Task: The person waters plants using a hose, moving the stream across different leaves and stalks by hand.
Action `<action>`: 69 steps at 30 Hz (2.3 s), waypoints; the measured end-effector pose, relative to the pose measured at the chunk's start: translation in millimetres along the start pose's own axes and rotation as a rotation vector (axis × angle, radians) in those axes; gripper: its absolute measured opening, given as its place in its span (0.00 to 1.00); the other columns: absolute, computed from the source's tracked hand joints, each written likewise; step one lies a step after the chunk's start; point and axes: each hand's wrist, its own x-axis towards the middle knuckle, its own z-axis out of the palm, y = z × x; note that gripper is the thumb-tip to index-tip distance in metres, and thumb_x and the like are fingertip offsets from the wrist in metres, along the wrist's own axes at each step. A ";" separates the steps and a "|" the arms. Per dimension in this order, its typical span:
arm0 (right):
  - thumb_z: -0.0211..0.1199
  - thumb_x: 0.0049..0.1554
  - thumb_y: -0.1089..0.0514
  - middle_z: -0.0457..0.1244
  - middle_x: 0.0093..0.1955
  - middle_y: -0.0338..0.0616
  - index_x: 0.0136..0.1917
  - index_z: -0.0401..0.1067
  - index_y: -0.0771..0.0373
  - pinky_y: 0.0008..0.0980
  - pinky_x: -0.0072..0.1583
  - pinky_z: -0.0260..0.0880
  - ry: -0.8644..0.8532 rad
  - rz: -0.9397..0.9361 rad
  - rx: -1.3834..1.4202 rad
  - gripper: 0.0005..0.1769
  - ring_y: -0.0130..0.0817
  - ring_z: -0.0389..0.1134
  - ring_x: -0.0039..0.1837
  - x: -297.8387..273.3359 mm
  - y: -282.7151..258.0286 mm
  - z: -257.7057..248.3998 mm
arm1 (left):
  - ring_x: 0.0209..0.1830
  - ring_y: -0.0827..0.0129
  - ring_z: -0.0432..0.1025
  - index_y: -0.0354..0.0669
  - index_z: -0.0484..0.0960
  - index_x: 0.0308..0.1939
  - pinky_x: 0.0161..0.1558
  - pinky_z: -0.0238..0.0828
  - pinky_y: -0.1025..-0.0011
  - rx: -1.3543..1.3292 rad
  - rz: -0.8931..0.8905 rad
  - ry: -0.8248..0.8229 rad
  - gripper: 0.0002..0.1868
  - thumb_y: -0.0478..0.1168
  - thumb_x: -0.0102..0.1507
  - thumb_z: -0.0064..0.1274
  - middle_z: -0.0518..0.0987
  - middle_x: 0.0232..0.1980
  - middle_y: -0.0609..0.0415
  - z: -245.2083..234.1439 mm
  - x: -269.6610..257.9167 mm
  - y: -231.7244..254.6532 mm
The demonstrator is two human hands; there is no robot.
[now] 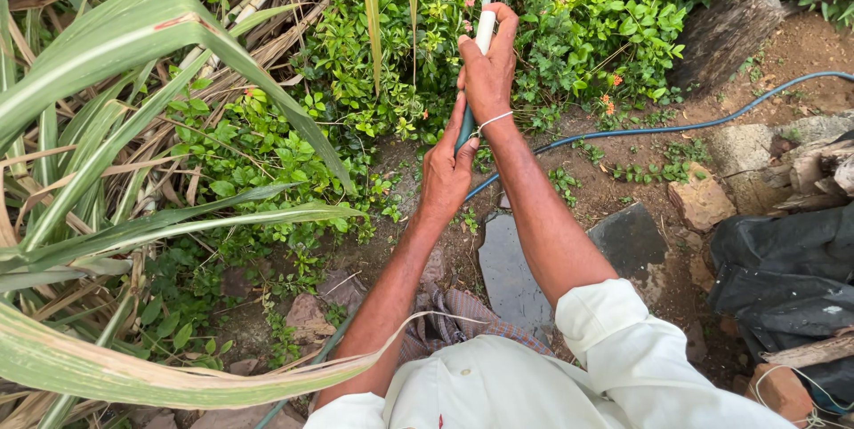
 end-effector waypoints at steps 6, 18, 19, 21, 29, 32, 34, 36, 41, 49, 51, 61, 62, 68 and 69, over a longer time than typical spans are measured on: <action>0.58 0.59 0.66 0.62 0.44 0.42 0.68 0.53 0.56 0.26 0.28 0.63 -0.018 -0.006 -0.013 0.27 0.24 0.61 0.28 0.3 1.6 2.8 | 0.53 0.59 0.82 0.62 0.54 0.80 0.50 0.80 0.63 -0.014 -0.004 -0.010 0.34 0.42 0.72 0.49 0.80 0.65 0.42 -2.3 -3.0 -4.6; 0.58 0.58 0.66 0.61 0.45 0.43 0.67 0.54 0.56 0.27 0.28 0.63 -0.025 -0.002 0.014 0.27 0.25 0.61 0.28 -0.2 -5.0 5.0 | 0.59 0.54 0.79 0.62 0.54 0.81 0.54 0.79 0.61 -0.004 0.103 0.038 0.36 0.38 0.72 0.49 0.77 0.68 0.40 -2.6 -3.5 -4.3; 0.58 0.59 0.66 0.62 0.44 0.43 0.68 0.54 0.56 0.28 0.28 0.62 -0.029 0.001 0.024 0.27 0.25 0.61 0.27 -0.9 -6.3 6.4 | 0.57 0.55 0.80 0.62 0.54 0.81 0.53 0.79 0.61 0.002 0.045 0.029 0.36 0.38 0.71 0.49 0.79 0.66 0.41 -3.5 -3.4 -2.9; 0.58 0.59 0.66 0.62 0.42 0.43 0.68 0.54 0.56 0.28 0.28 0.61 -0.038 0.004 0.043 0.27 0.26 0.60 0.26 -2.4 -9.0 10.3 | 0.53 0.58 0.83 0.63 0.54 0.81 0.51 0.79 0.63 0.011 -0.070 0.010 0.36 0.39 0.71 0.49 0.83 0.60 0.43 -6.5 -2.8 -0.3; 0.59 0.59 0.65 0.62 0.41 0.42 0.67 0.55 0.56 0.29 0.29 0.62 -0.110 -0.049 0.092 0.26 0.27 0.60 0.27 -1.7 -19.4 37.1 | 0.61 0.49 0.78 0.60 0.55 0.81 0.55 0.77 0.60 0.054 0.173 0.166 0.36 0.37 0.71 0.50 0.77 0.67 0.36 -26.8 -3.4 6.0; 0.58 0.59 0.65 0.62 0.41 0.42 0.68 0.55 0.56 0.29 0.29 0.62 -0.136 -0.065 0.091 0.26 0.27 0.61 0.27 -0.4 -26.7 45.9 | 0.59 0.52 0.79 0.60 0.56 0.81 0.54 0.77 0.60 0.048 0.133 0.181 0.36 0.37 0.71 0.50 0.79 0.65 0.38 -34.1 -2.1 10.3; 0.59 0.58 0.66 0.61 0.42 0.42 0.68 0.55 0.56 0.29 0.29 0.63 -0.146 -0.087 0.080 0.26 0.27 0.61 0.27 0.6 -32.6 54.2 | 0.54 0.55 0.81 0.61 0.56 0.80 0.52 0.77 0.61 0.034 0.056 0.173 0.35 0.37 0.71 0.50 0.81 0.63 0.40 -40.6 -1.0 13.5; 0.59 0.58 0.66 0.61 0.44 0.42 0.68 0.55 0.57 0.29 0.28 0.63 -0.146 -0.118 0.058 0.27 0.27 0.61 0.27 0.4 -37.6 61.7 | 0.49 0.56 0.83 0.62 0.56 0.80 0.50 0.77 0.62 0.012 -0.017 0.163 0.35 0.38 0.71 0.49 0.83 0.60 0.42 -45.9 -0.6 15.7; 0.59 0.59 0.65 0.62 0.42 0.42 0.69 0.54 0.57 0.28 0.29 0.63 -0.189 -0.111 0.087 0.28 0.26 0.60 0.27 -1.9 -43.5 73.0 | 0.54 0.59 0.81 0.60 0.56 0.81 0.51 0.77 0.63 0.030 0.117 0.234 0.35 0.37 0.71 0.50 0.81 0.63 0.40 -54.2 -1.5 16.1; 0.58 0.58 0.65 0.63 0.42 0.43 0.69 0.52 0.56 0.27 0.27 0.63 -0.208 -0.062 0.045 0.28 0.25 0.61 0.26 -1.8 -44.8 74.6 | 0.56 0.56 0.81 0.59 0.56 0.81 0.53 0.78 0.62 0.024 0.026 0.219 0.35 0.39 0.71 0.49 0.80 0.64 0.40 -53.5 -1.9 13.2; 0.57 0.57 0.65 0.63 0.43 0.44 0.69 0.51 0.55 0.27 0.27 0.63 -0.211 -0.059 0.046 0.29 0.25 0.61 0.26 -0.1 -43.7 73.2 | 0.62 0.52 0.78 0.58 0.55 0.81 0.56 0.77 0.61 0.037 0.130 0.245 0.35 0.38 0.71 0.50 0.76 0.69 0.37 -51.5 -1.4 11.5; 0.59 0.59 0.64 0.62 0.41 0.43 0.69 0.53 0.54 0.27 0.28 0.64 -0.223 -0.110 0.064 0.28 0.26 0.62 0.27 -4.0 -41.3 74.1 | 0.61 0.52 0.79 0.56 0.55 0.81 0.58 0.77 0.62 0.052 0.138 0.260 0.34 0.39 0.71 0.49 0.76 0.69 0.39 -52.7 -5.0 14.8; 0.59 0.59 0.64 0.62 0.41 0.42 0.69 0.53 0.54 0.27 0.28 0.64 -0.225 -0.106 0.061 0.28 0.26 0.62 0.27 -4.5 -41.9 74.8 | 0.62 0.50 0.78 0.56 0.55 0.81 0.58 0.77 0.61 0.061 0.175 0.274 0.35 0.38 0.71 0.49 0.75 0.70 0.38 -53.0 -5.6 14.8; 0.58 0.59 0.64 0.62 0.40 0.42 0.69 0.52 0.53 0.28 0.28 0.65 -0.272 -0.087 0.055 0.28 0.26 0.63 0.27 -6.4 -43.5 81.3 | 0.60 0.52 0.79 0.55 0.55 0.81 0.56 0.77 0.62 0.087 0.138 0.307 0.34 0.39 0.72 0.50 0.77 0.68 0.38 -55.5 -12.6 19.4; 0.57 0.59 0.64 0.62 0.40 0.42 0.70 0.52 0.54 0.28 0.28 0.64 -0.286 -0.098 0.073 0.28 0.26 0.63 0.28 -7.2 -44.4 82.3 | 0.58 0.53 0.80 0.55 0.55 0.81 0.55 0.77 0.62 0.084 0.116 0.309 0.34 0.39 0.71 0.50 0.78 0.67 0.38 -55.9 -14.0 21.4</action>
